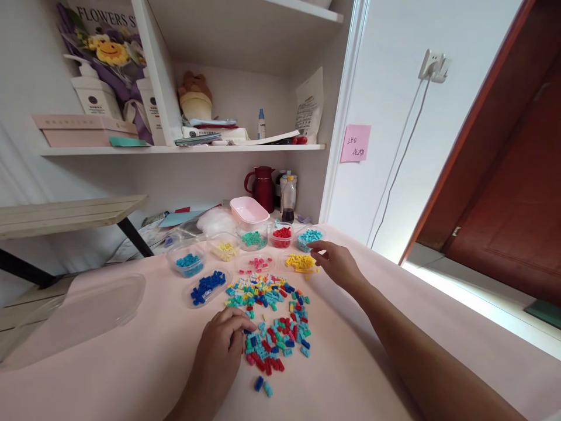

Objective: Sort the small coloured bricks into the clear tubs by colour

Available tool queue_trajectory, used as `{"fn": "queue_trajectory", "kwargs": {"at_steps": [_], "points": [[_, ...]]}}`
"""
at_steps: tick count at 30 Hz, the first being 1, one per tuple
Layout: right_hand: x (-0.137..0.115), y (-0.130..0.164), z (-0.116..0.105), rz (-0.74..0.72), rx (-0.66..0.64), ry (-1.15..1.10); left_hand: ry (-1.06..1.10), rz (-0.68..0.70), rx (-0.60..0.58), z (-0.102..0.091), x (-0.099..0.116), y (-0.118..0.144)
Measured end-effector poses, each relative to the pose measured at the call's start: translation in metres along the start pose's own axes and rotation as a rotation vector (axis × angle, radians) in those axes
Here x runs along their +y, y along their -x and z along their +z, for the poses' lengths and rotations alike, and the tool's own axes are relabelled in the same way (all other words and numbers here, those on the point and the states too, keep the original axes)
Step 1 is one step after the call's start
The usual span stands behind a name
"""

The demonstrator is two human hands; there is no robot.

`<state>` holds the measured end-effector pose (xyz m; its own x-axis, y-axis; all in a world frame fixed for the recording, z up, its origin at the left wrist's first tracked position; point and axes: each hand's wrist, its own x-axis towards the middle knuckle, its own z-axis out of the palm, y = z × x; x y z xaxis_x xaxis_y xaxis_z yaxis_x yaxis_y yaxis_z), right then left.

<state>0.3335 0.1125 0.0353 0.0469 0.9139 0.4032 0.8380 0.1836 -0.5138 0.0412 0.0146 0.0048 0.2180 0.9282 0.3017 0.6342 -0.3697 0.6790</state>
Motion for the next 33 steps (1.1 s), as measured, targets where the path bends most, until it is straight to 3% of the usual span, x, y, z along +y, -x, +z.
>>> {"fn": "queue_trajectory", "kwargs": {"at_steps": [3, 8, 12, 26, 33], "points": [[-0.006, 0.003, -0.007, 0.02, 0.01, -0.047, -0.01, 0.007, 0.001, 0.0, -0.001, 0.0], [-0.019, 0.01, -0.009, -0.039, -0.21, 0.185, -0.01, 0.0, -0.008, 0.0, -0.002, 0.0], [-0.017, 0.009, -0.002, -0.03, -0.289, 0.296, -0.019, -0.004, -0.02, 0.001, -0.002, 0.0], [-0.005, 0.006, 0.009, -0.017, -0.342, 0.332, -0.046, -0.008, -0.032, 0.001, -0.001, -0.001], [-0.005, 0.006, 0.007, -0.024, -0.361, 0.181, -0.053, -0.002, -0.03, 0.0, -0.001, 0.0]]}}
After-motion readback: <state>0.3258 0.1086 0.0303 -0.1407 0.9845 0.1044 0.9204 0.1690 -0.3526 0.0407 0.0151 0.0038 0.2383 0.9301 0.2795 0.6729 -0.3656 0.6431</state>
